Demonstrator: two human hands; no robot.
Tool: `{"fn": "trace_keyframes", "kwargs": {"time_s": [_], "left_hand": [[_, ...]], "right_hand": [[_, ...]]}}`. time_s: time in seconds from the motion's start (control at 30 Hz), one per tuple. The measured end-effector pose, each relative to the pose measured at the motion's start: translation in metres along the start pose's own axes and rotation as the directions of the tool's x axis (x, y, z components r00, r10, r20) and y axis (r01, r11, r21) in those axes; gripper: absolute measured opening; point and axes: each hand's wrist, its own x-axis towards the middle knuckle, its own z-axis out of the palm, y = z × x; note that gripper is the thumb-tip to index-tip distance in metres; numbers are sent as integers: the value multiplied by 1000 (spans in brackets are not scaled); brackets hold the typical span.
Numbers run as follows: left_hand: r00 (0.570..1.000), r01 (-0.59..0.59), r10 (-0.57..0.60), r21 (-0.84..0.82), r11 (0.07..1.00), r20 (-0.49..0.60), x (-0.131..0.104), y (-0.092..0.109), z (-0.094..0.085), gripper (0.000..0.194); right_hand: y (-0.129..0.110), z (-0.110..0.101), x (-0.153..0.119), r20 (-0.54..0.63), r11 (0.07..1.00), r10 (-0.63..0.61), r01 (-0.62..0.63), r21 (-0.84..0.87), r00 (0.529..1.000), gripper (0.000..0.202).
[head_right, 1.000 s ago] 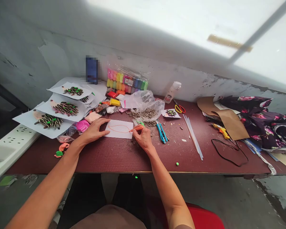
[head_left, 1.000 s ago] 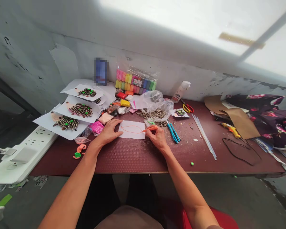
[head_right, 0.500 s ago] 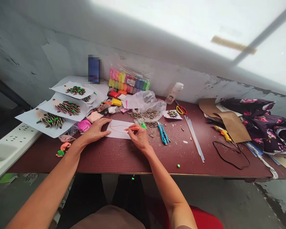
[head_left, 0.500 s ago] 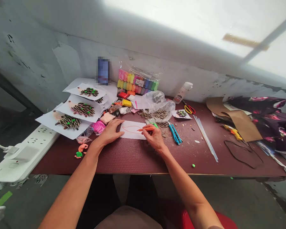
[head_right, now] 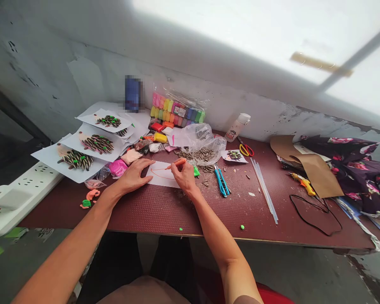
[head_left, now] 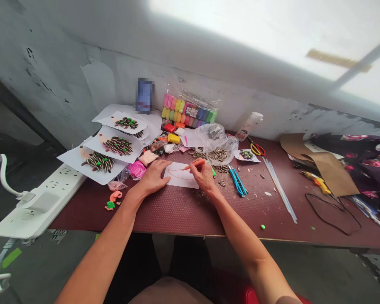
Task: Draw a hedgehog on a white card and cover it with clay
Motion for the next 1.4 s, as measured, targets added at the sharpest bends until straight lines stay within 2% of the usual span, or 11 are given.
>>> {"fn": "trace_keyframes", "kwargs": {"time_s": [0.13,0.3,0.63,1.0,1.4], "left_hand": [[999,-29,30,34,999,-32,0,0,3,56],[999,29,-27,70,997,-21,-1,-1,2,55],[998,59,-60,47,997,6,-1,1,-1,55],[996,84,-84,5,996,31,0,-1,-1,56],[998,64,-64,8,998,27,0,0,-3,55]], "right_hand": [[6,2,-5,0,1000,26,-26,13,1000,19],[-3,13,-7,110,998,-56,55,9,992,23],[-13,30,-4,183,994,-73,87,-68,980,21],[-12,34,-5,202,994,-54,72,-82,978,22],[-16,30,-8,254,996,-61,76,-50,965,19]]}}
